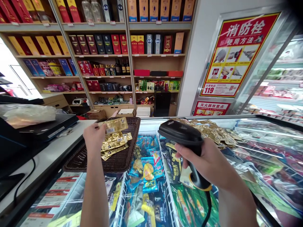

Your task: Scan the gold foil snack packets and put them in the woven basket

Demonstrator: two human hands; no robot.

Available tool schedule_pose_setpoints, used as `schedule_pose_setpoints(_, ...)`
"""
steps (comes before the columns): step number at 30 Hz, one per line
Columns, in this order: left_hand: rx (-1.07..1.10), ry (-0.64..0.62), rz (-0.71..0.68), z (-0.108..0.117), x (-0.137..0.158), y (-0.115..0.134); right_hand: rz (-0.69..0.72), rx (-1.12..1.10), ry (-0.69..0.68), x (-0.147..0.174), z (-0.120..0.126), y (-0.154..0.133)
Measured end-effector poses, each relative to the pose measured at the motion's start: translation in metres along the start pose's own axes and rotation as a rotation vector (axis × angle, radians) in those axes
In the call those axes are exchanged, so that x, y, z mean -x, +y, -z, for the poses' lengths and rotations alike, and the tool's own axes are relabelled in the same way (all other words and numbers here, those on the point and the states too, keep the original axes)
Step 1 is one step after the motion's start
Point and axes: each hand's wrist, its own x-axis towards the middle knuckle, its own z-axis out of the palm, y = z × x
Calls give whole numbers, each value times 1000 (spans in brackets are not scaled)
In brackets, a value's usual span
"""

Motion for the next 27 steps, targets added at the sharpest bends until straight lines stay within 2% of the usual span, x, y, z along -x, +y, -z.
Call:
schedule_pose_setpoints(3, -440, -38, 96, 5, -16, -31, 8, -18, 37, -1, 3, 1)
schedule_pose_setpoints(5, -518, -101, 158, 7, -22, -41, 6, -42, 68, -2, 6, 2)
schedule_pose_setpoints(7, -488, -128, 143, 9, -24, -40, 2, -77, 106, -2, 8, 2)
schedule_pose_setpoints(14, -215, -8, -35, 10, 3, 13, 16, -92, 184, 2, 18, 0)
schedule_pose_setpoints(18, -78, -31, -173, -11, 25, 44, 28, -139, 275, 5, 27, -1)
schedule_pose_setpoints(21, 20, -213, -300, -48, 57, 67, 60, -183, 325, 6, 32, -2)
schedule_pose_setpoints(23, 19, -431, -398, -80, 94, 81, 79, -195, 356, 7, 33, -4)
schedule_pose_setpoints(27, -121, -948, -613, -134, 194, 92, 61, -191, 396, 9, 33, -8)
